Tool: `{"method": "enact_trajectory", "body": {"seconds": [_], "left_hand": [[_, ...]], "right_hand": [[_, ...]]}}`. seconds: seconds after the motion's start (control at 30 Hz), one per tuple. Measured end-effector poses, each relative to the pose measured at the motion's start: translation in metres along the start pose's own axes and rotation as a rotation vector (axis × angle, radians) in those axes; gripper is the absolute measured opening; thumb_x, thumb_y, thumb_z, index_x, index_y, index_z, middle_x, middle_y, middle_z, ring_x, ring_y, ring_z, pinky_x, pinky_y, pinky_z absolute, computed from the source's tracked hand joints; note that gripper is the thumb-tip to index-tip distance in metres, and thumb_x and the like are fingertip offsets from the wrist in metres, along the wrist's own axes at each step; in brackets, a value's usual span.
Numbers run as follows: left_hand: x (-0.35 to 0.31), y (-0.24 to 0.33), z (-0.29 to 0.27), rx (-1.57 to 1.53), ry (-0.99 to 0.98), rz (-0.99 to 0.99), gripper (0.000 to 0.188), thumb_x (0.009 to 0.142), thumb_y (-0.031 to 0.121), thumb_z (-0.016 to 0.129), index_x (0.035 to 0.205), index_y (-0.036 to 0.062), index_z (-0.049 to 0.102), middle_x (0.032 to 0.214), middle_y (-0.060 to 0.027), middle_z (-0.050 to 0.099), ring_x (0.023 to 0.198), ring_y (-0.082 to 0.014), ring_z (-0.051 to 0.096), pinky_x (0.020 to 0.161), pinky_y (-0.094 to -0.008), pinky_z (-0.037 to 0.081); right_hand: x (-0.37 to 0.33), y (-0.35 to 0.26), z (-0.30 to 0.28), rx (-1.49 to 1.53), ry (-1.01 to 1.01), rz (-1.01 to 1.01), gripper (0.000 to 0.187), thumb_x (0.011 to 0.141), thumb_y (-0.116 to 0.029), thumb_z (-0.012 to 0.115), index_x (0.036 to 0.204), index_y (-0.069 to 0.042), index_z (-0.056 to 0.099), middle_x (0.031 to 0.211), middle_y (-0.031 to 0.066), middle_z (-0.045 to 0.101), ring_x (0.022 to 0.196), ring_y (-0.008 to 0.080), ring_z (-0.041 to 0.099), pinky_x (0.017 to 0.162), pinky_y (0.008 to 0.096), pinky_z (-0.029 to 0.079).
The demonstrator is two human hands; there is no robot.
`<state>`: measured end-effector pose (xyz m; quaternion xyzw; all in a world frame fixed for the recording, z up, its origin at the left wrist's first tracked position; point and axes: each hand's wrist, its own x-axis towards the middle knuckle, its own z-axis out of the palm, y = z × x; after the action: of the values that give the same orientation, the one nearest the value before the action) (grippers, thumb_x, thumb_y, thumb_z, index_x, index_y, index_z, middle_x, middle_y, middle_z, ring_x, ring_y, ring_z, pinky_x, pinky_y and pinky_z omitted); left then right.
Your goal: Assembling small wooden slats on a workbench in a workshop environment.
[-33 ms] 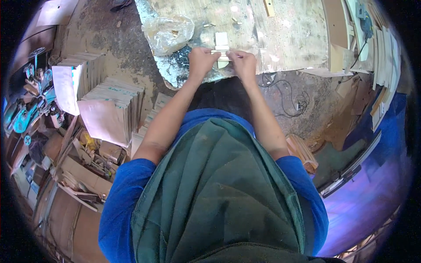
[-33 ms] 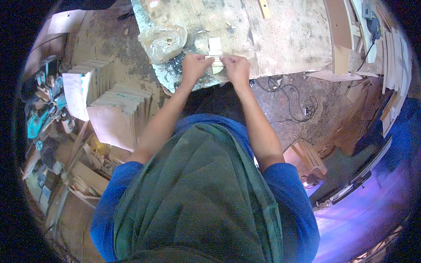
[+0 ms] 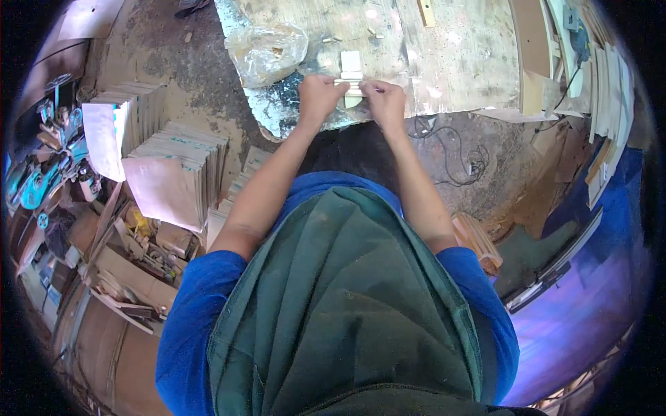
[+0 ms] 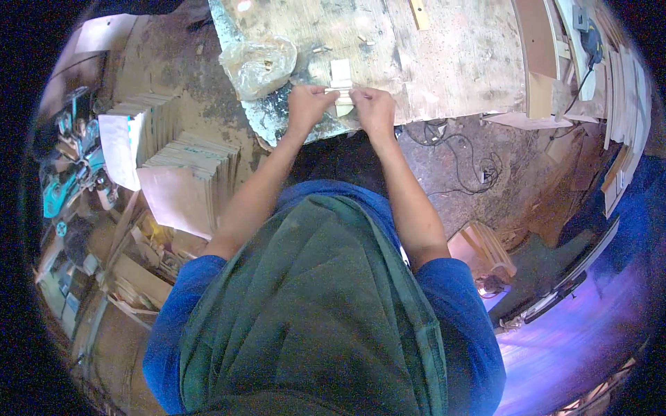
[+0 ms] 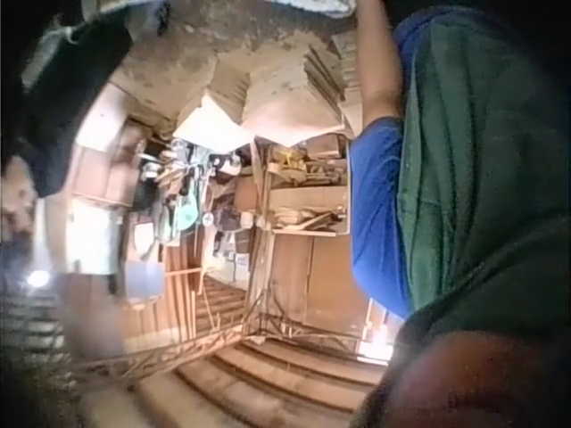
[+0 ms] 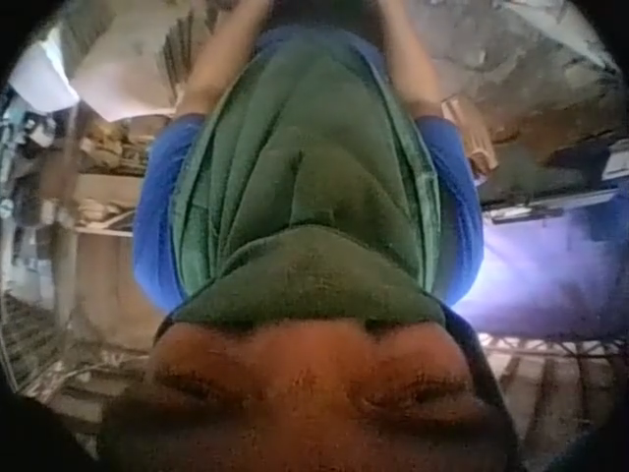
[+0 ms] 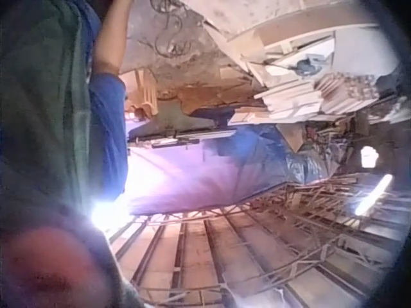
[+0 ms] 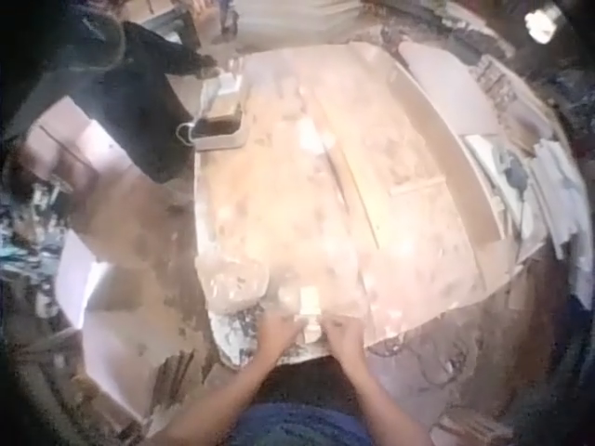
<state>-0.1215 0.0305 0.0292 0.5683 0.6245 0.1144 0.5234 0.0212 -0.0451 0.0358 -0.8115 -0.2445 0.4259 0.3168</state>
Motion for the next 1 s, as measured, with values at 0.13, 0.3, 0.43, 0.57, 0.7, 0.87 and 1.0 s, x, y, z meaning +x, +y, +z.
{"method": "enact_trajectory", "body": {"seconds": [0.13,0.3,0.43,0.57,0.7,0.87,1.0], "left_hand": [[-0.003,0.004,0.0,0.018,0.014,0.034,0.033,0.071,0.027,0.078,0.078,-0.0049,0.072,0.062,-0.0162,0.066,0.055,-0.0197,0.064,0.058,-0.0356,0.051],[-0.001,-0.001,0.001,0.053,0.021,0.038,0.034,0.071,0.028,0.078,0.077,-0.0051,0.071,0.062,-0.0176,0.066,0.055,-0.0228,0.064,0.059,-0.0364,0.051],[0.0,-0.004,0.002,0.044,0.024,0.043,0.035,0.07,0.028,0.078,0.078,-0.0049,0.071,0.063,-0.0182,0.066,0.056,-0.0238,0.065,0.059,-0.0367,0.051],[-0.003,0.002,0.001,0.063,0.021,0.031,0.036,0.07,0.029,0.078,0.081,-0.0048,0.072,0.066,-0.0189,0.067,0.059,-0.0244,0.067,0.06,-0.0369,0.052],[-0.004,-0.001,0.001,0.022,0.033,-0.017,0.039,0.071,0.031,0.078,0.088,-0.0041,0.073,0.072,-0.0191,0.07,0.067,-0.0253,0.071,0.064,-0.036,0.054],[0.0,-0.018,-0.009,-0.088,-0.04,-0.065,0.037,0.08,0.024,0.076,0.097,-0.0082,0.071,0.078,-0.0145,0.072,0.067,-0.0161,0.069,0.061,-0.0286,0.053],[-0.005,-0.009,-0.016,-0.212,-0.064,-0.103,0.037,0.083,0.017,0.076,0.104,-0.0127,0.068,0.081,-0.0116,0.072,0.063,-0.0116,0.065,0.058,-0.0239,0.052]], "right_hand": [[-0.001,0.013,0.005,0.001,0.038,-0.051,0.028,0.085,-0.025,0.066,0.098,-0.002,0.074,0.083,0.0182,0.073,0.076,0.0254,0.071,0.073,0.0346,0.054],[-0.001,0.019,0.007,0.111,0.008,-0.063,0.027,0.085,-0.024,0.065,0.101,-0.004,0.074,0.09,0.019,0.073,0.083,0.0236,0.071,0.077,0.0319,0.053],[-0.001,0.017,0.006,0.094,0.002,-0.082,0.027,0.086,-0.024,0.065,0.102,-0.004,0.074,0.09,0.0184,0.073,0.083,0.0228,0.071,0.077,0.0318,0.053],[0.0,0.021,0.008,0.107,0.0,-0.033,0.027,0.086,-0.023,0.065,0.101,-0.002,0.074,0.09,0.0174,0.073,0.081,0.0209,0.071,0.076,0.031,0.053],[0.001,0.026,0.008,0.235,0.035,0.035,0.028,0.086,-0.02,0.065,0.101,0.003,0.073,0.086,0.0125,0.074,0.075,0.0155,0.068,0.071,0.0293,0.053],[-0.002,0.027,0.01,0.4,-0.006,0.085,0.027,0.087,-0.018,0.065,0.102,0.004,0.072,0.086,0.0098,0.073,0.074,0.0126,0.066,0.07,0.0274,0.052],[-0.004,0.024,0.01,0.299,0.016,-0.057,0.028,0.087,-0.019,0.066,0.104,0.002,0.072,0.088,0.0108,0.074,0.075,0.0137,0.067,0.069,0.0284,0.052]]}}
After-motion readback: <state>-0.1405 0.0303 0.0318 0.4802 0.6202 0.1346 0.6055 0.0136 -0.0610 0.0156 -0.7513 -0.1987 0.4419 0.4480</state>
